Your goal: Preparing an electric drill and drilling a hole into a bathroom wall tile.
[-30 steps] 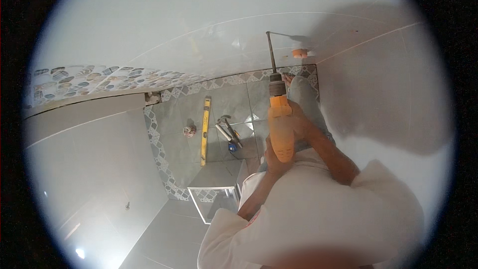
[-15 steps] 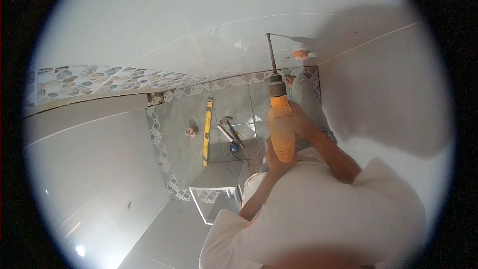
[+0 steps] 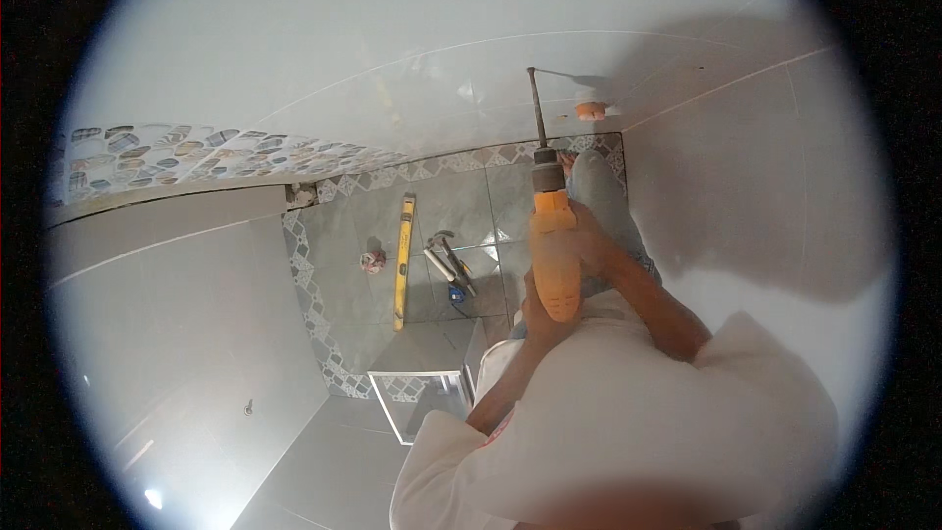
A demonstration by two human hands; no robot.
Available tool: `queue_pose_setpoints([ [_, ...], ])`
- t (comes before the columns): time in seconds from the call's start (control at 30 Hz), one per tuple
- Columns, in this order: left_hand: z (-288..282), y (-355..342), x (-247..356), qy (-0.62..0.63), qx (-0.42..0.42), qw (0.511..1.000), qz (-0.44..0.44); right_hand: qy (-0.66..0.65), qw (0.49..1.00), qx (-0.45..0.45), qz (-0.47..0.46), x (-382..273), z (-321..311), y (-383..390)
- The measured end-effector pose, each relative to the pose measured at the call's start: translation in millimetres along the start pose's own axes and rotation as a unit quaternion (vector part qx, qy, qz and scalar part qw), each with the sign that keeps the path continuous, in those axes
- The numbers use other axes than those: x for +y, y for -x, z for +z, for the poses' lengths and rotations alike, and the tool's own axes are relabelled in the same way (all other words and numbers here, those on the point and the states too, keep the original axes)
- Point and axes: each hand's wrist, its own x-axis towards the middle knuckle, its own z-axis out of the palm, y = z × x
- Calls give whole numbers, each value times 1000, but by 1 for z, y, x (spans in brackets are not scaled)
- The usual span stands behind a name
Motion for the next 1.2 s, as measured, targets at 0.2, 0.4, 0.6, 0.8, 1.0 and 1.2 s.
queue_pose_setpoints([
  [0.2,-1,-4,-3,58,18,997,41,-99,987,31,126,-8,1,-1],
  [0.4,0,-1,-11,26,3,999,34,-157,971,58,171,-11,4,-2],
  [0.6,3,-1,-13,-49,-17,998,40,-94,989,20,116,-18,5,-1],
  [0.8,0,-1,-7,39,-4,999,26,-172,972,30,159,-17,3,-1],
  [1.0,9,0,-17,12,11,999,42,-71,993,-13,90,-4,-3,0],
  [1.2,15,3,-26,5,7,1000,4,-186,962,31,197,4,-4,0],
])
